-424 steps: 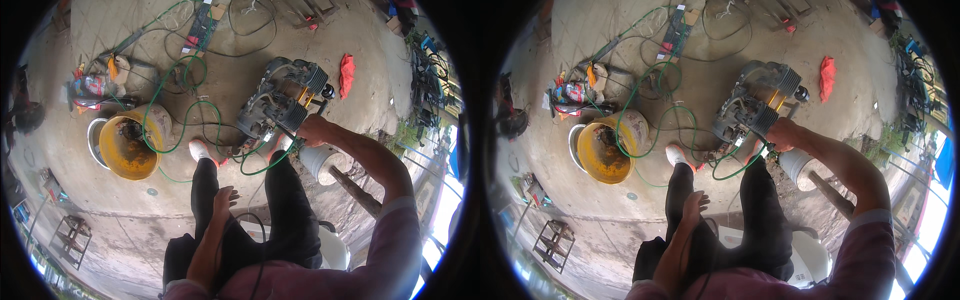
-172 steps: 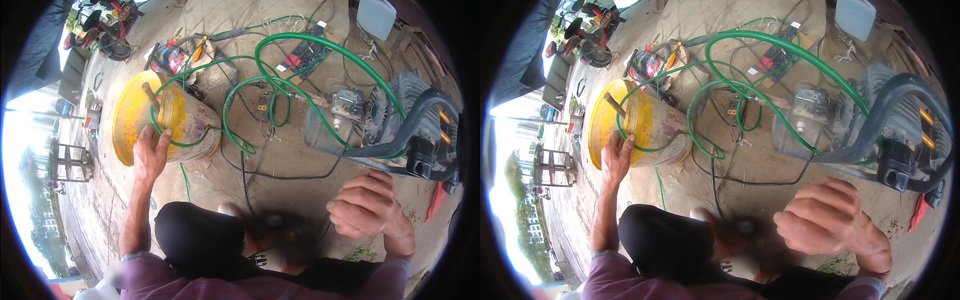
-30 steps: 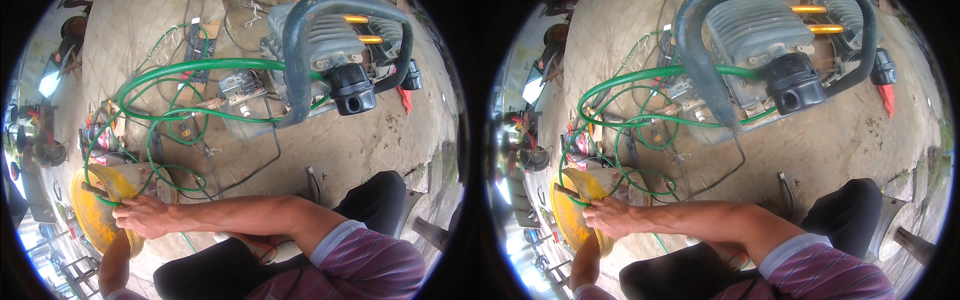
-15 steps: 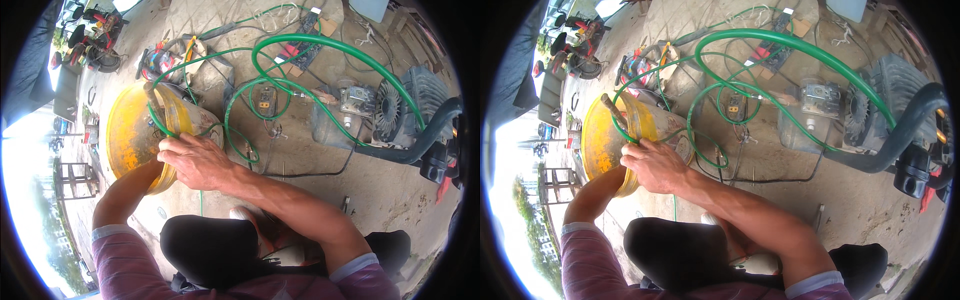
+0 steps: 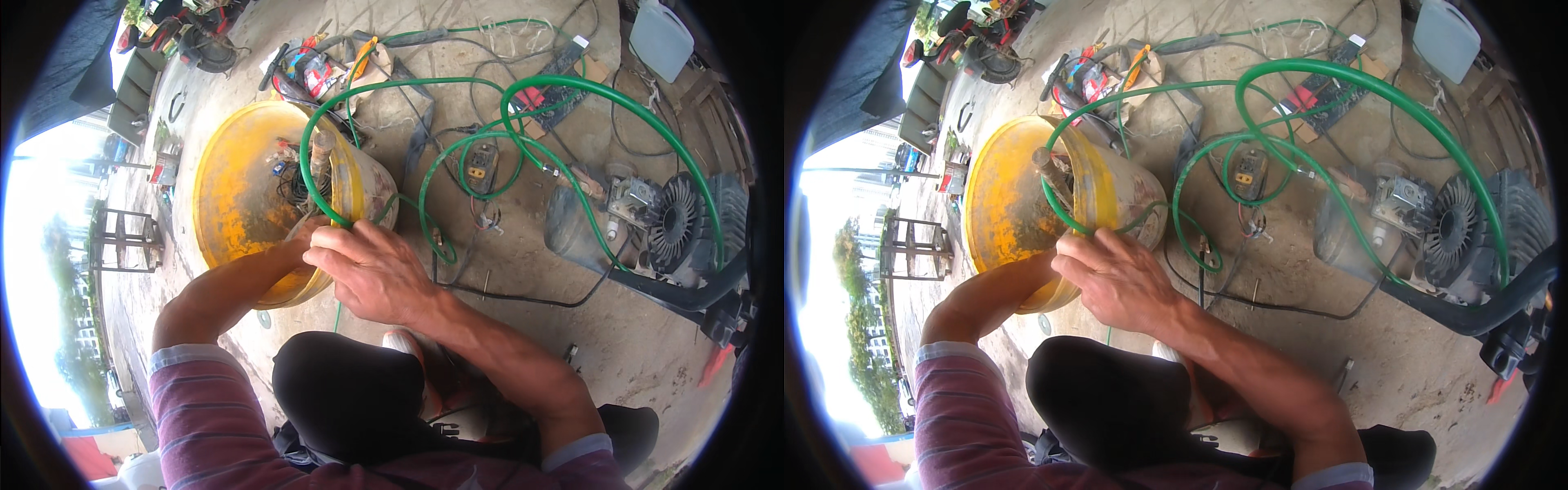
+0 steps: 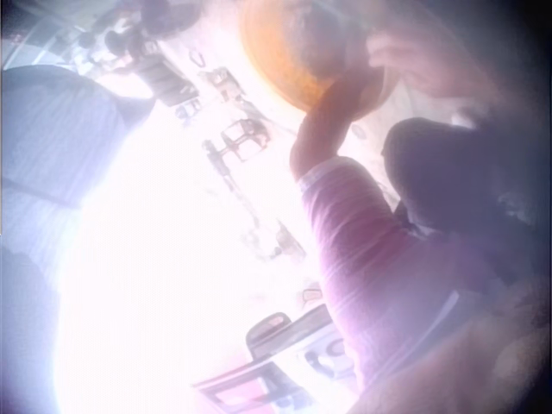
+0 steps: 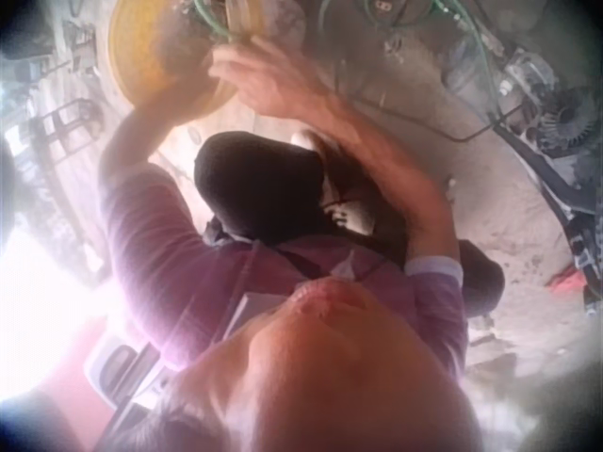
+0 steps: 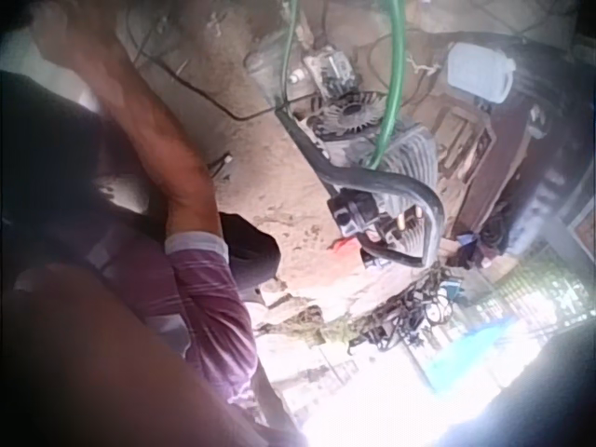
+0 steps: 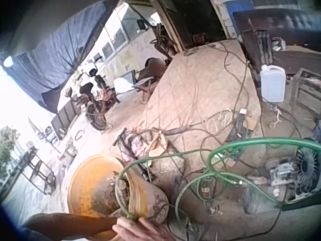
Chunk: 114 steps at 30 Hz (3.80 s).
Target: The person sits on the ground and uses a yellow screwdriver to adjust components on a small engine. They reach into a yellow bucket to retrieve tools and continue tightening or loosening parts on the engine.
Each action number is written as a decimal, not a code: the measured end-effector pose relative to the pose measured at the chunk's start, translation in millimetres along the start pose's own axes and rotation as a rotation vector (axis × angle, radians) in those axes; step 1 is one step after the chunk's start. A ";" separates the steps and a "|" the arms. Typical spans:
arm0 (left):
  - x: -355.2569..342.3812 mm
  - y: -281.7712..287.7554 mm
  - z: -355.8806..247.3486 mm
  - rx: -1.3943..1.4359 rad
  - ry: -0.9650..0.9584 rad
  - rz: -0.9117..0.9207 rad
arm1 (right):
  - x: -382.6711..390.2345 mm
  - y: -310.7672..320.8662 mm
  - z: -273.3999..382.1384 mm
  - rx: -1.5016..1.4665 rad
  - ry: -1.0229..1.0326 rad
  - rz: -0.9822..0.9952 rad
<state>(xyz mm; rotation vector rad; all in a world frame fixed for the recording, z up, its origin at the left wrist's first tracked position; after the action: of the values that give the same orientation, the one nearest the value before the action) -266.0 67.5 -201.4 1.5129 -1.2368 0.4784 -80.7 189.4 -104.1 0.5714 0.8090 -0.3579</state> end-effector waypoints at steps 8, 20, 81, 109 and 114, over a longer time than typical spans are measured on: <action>-21.0 20.6 20.6 0.050 0.052 -0.029 | -3.2 7.7 -7.1 0.031 0.003 0.031; -9.5 28.7 5.8 -0.377 0.435 -0.007 | -9.6 6.5 -3.9 0.068 0.034 0.041; 296.8 -3.1 -41.9 0.895 0.094 -0.655 | 135.4 108.9 5.1 -0.644 -0.522 0.167; 85.3 -183.6 -367.9 0.137 -0.433 -0.233 | 192.4 171.0 80.6 -1.189 -0.783 -0.775; 86.6 -186.7 -382.1 0.087 -0.419 -0.337 | 194.1 181.3 71.9 -1.185 -0.813 -0.787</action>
<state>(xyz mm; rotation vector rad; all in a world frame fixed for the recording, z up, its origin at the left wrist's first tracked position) 45.1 347.5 -86.9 1.9170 -1.2477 -0.0129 177.2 273.4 -150.3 -0.9983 0.2899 -0.6720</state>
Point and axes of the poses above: each hand's wrist, its own x-axis away from the middle knuckle, its own y-axis out of the back of the hand, z = x × y, the point moved 5 cm from there along -x, towards the middle knuckle, and after that the axes turned 8 degrees about y, right-handed, at the moved point
